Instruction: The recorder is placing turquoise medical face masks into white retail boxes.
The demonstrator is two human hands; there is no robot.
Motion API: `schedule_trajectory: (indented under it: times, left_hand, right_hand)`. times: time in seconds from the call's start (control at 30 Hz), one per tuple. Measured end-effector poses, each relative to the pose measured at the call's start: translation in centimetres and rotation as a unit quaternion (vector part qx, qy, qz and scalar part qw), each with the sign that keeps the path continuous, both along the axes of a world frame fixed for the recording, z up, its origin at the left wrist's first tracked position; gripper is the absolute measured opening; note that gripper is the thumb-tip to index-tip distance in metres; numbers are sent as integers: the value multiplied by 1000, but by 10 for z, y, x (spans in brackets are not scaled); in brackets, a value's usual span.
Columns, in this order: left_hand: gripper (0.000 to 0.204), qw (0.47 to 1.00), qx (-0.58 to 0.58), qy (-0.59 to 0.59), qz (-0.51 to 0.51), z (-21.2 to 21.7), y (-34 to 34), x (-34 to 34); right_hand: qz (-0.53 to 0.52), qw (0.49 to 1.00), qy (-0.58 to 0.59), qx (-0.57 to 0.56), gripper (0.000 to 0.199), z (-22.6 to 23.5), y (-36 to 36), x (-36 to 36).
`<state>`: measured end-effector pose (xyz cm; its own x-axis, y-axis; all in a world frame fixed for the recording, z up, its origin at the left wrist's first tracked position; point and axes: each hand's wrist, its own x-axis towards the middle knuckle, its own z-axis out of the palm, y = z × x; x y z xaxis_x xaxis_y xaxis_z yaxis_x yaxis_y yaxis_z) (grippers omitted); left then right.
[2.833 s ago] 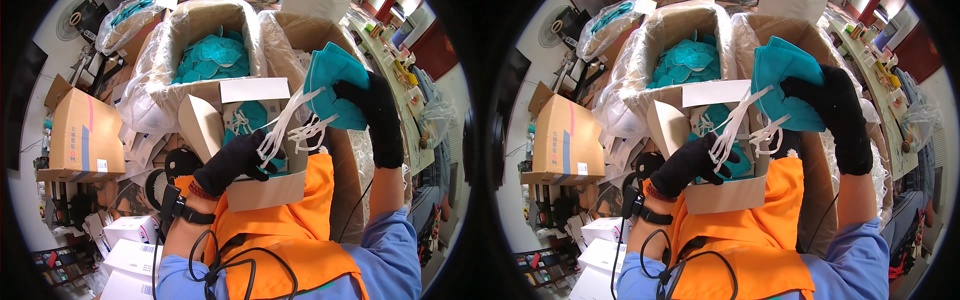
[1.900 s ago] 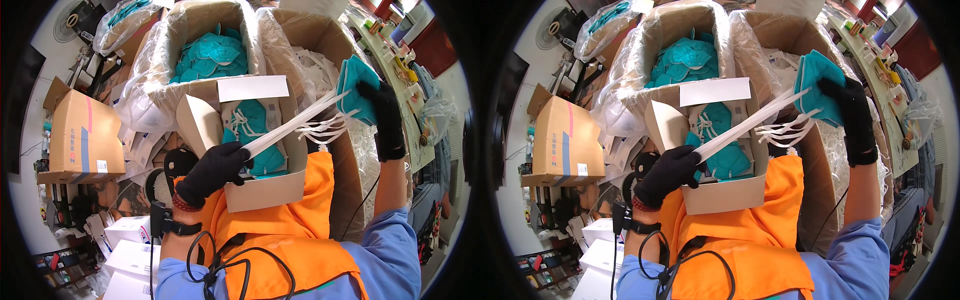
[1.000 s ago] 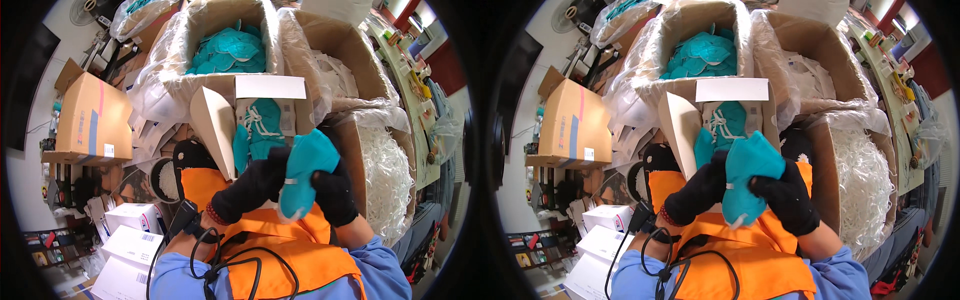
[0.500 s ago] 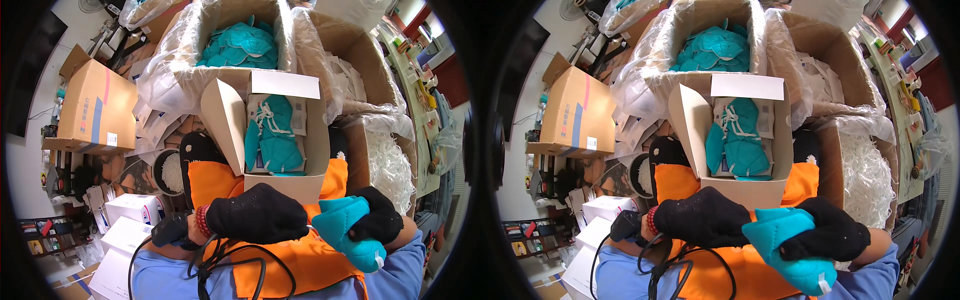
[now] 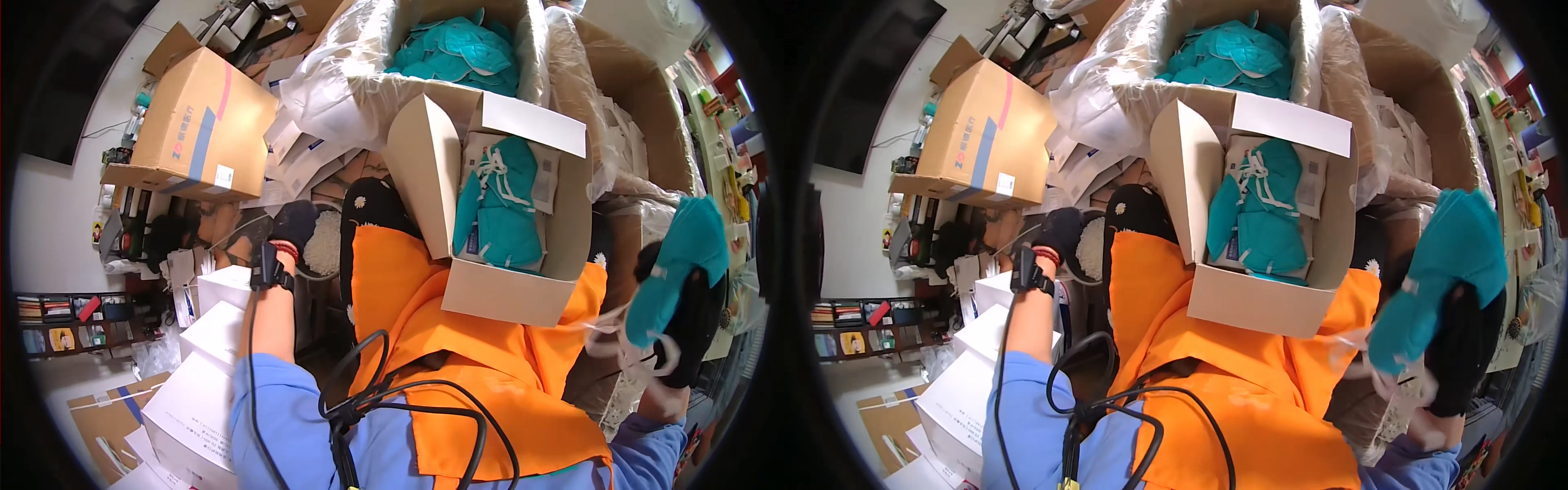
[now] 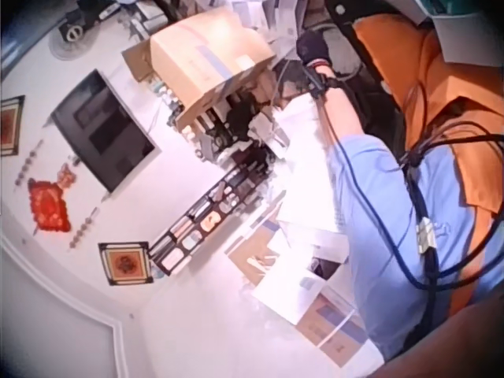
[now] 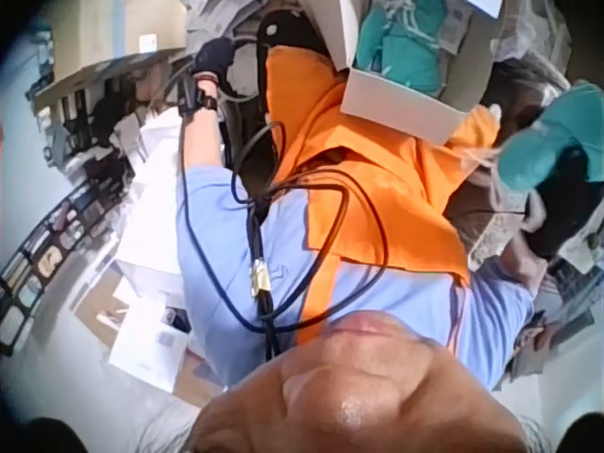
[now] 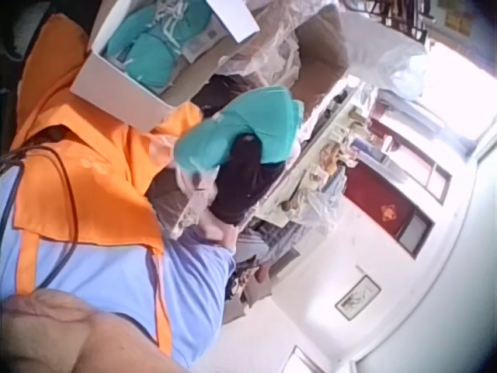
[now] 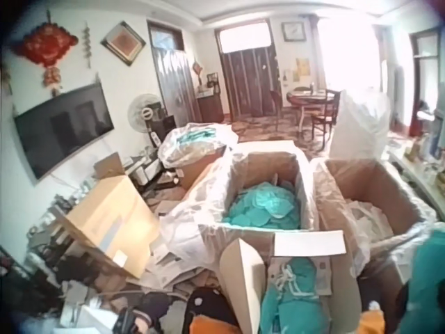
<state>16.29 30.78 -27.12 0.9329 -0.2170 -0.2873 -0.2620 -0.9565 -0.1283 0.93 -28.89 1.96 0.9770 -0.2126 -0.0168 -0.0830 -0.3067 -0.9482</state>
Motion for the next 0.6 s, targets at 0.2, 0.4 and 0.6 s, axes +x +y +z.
schedule_trajectory:
  times: [0.2, 0.4, 0.6]
  left_hand:
    - [72, 972, -57, 84, 213, -5, -10, -23]
    - [34, 909, -390, -136, 54, 105, -89, 11]
    - [65, 684, -702, 87, -179, 186, -229, 25]
  right_hand:
    - [-86, 982, -138, -92, 35, 6, 42, 37]
    - [116, 934, -237, -243, 29, 19, 101, 93]
    - [150, 826, -346, -419, 39, 14, 90, 116]
